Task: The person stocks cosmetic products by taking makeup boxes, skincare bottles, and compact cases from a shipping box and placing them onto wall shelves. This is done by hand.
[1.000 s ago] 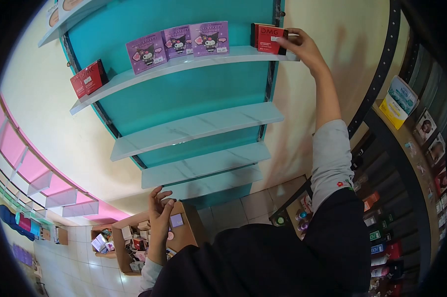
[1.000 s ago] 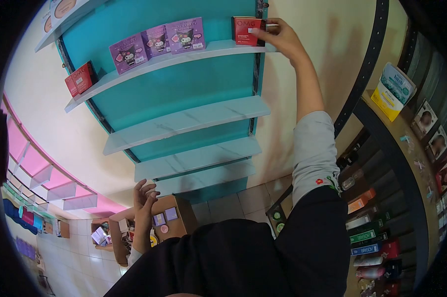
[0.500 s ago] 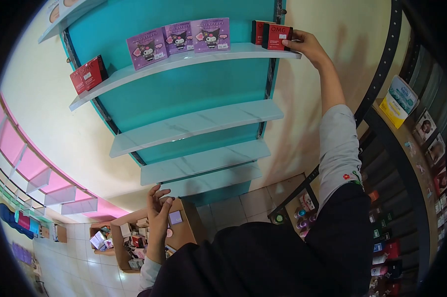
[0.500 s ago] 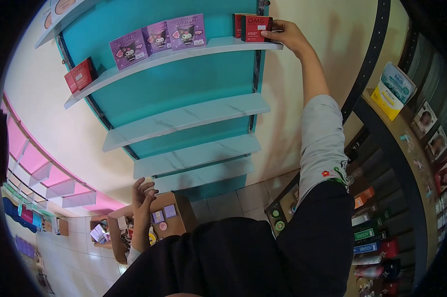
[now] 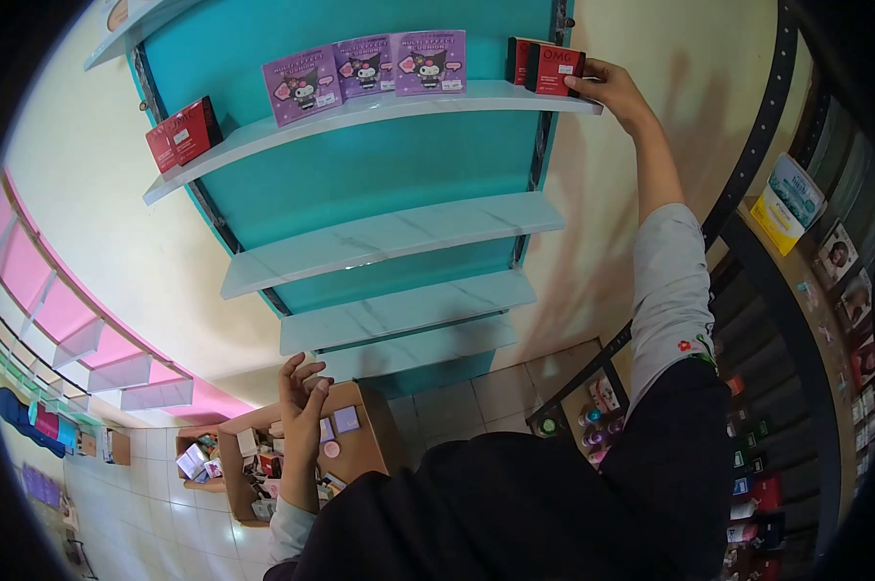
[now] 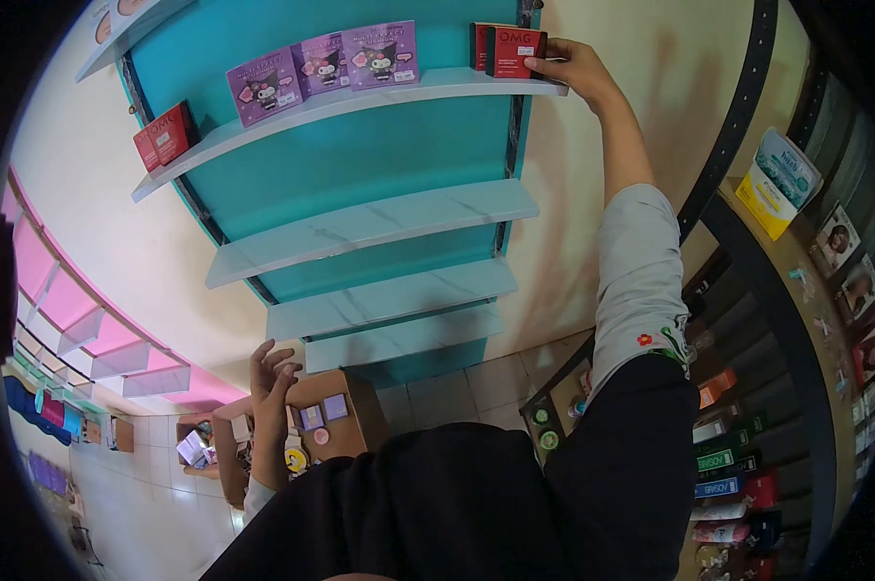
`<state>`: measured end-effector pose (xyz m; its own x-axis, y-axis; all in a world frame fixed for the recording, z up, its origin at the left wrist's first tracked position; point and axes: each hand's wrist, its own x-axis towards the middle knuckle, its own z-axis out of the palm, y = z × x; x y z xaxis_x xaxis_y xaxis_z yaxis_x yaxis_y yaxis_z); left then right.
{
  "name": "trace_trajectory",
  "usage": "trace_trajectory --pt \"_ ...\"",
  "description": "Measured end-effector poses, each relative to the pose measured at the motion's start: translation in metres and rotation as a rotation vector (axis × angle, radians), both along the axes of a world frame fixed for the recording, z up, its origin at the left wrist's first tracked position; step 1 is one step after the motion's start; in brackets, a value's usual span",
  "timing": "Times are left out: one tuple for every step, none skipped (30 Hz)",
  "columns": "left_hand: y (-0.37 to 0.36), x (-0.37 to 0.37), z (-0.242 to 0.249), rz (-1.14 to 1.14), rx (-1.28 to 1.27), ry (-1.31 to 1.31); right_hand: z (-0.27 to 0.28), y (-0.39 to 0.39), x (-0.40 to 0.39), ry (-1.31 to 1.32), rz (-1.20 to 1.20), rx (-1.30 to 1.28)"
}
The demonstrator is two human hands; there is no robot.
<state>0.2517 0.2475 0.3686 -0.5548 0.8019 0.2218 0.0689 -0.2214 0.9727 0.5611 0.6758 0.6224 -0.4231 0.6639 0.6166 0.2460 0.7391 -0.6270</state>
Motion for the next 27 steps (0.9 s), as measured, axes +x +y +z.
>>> trace_trajectory --pt "-0.001 0.000 -0.001 0.012 0.002 0.013 0.000 -0.002 0.001 -0.013 -0.010 0.001" --pt "-0.001 0.000 -0.002 0.023 0.005 0.026 0.001 -0.003 0.003 -0.027 -0.021 0.002" --pt "-0.002 0.000 -0.003 0.035 0.008 0.039 0.002 -0.003 0.005 -0.036 -0.021 -0.001" --pt "-0.003 -0.001 -0.003 0.035 0.009 0.040 0.003 -0.004 0.008 -0.045 -0.022 -0.004" --pt "-0.004 -0.002 -0.003 0.036 0.009 0.041 0.003 -0.003 0.010 -0.053 -0.022 -0.007" --pt "-0.004 -0.003 -0.003 0.037 0.009 0.043 0.002 -0.002 0.011 -0.045 -0.024 -0.005" --pt "-0.005 -0.004 -0.003 0.034 0.009 0.042 0.000 0.001 0.011 -0.038 -0.026 -0.002" --pt "-0.004 -0.005 -0.004 0.030 0.009 0.042 -0.001 0.001 0.012 -0.031 -0.028 0.000" --pt "-0.005 -0.005 -0.005 0.028 0.008 0.041 -0.001 0.002 0.013 -0.023 -0.046 0.025" --pt "-0.005 -0.005 -0.005 0.026 0.011 0.044 -0.002 0.002 0.013 -0.016 -0.063 0.050" --pt "-0.005 -0.006 -0.004 0.025 0.014 0.047 -0.002 0.002 0.014 -0.008 -0.078 0.076" --pt "-0.004 -0.007 -0.004 0.025 0.017 0.051 -0.001 0.003 0.019 0.073 -0.092 0.077" --pt "-0.003 -0.009 -0.004 0.018 0.041 0.057 0.002 0.006 0.027 0.154 -0.100 0.077" --pt "-0.003 -0.013 -0.006 0.023 0.065 0.063 0.007 0.009 0.030 0.236 -0.095 0.074" --pt "-0.006 -0.019 -0.005 0.044 0.087 0.069 0.015 0.006 0.034 0.272 -0.191 0.129" --pt "-0.007 -0.028 0.001 0.065 0.115 0.104 0.026 -0.007 0.032 0.310 -0.275 0.184" --pt "-0.008 -0.040 0.012 0.120 0.097 0.130 0.035 -0.036 0.024 0.394 -0.289 0.235" --pt "-0.009 -0.054 0.025 0.170 0.100 0.156 0.041 -0.065 0.014 0.450 -0.189 0.262" --pt "-0.009 -0.069 0.040 0.221 0.150 0.265 0.045 -0.093 0.002 0.506 -0.095 0.287" --pt "-0.009 -0.076 0.064 0.290 0.170 0.347 0.046 -0.117 -0.010 0.511 -0.018 0.285" --pt "-0.008 -0.085 0.088 0.345 0.199 0.418 0.044 -0.137 -0.026 0.517 0.053 0.283" --pt "-0.004 -0.097 0.109 0.404 0.247 0.502 0.038 -0.153 -0.043 0.463 0.154 0.261" --pt "-0.001 -0.107 0.134 0.466 0.267 0.619 0.033 -0.169 -0.059 0.409 0.251 0.242" --pt "0.005 -0.116 0.158 0.546 0.282 0.701 0.030 -0.184 -0.077 0.354 0.342 0.225" --pt "0.012 -0.123 0.181 0.600 0.307 0.737 0.026 -0.197 -0.099 0.295 0.428 0.234" --pt "0.021 -0.138 0.198 0.637 0.335 0.812 0.021 -0.210 -0.124 0.270 0.541 0.160" --pt "0.030 -0.157 0.214 0.643 0.353 0.879 0.016 -0.219 -0.152 0.230 0.615 0.172"
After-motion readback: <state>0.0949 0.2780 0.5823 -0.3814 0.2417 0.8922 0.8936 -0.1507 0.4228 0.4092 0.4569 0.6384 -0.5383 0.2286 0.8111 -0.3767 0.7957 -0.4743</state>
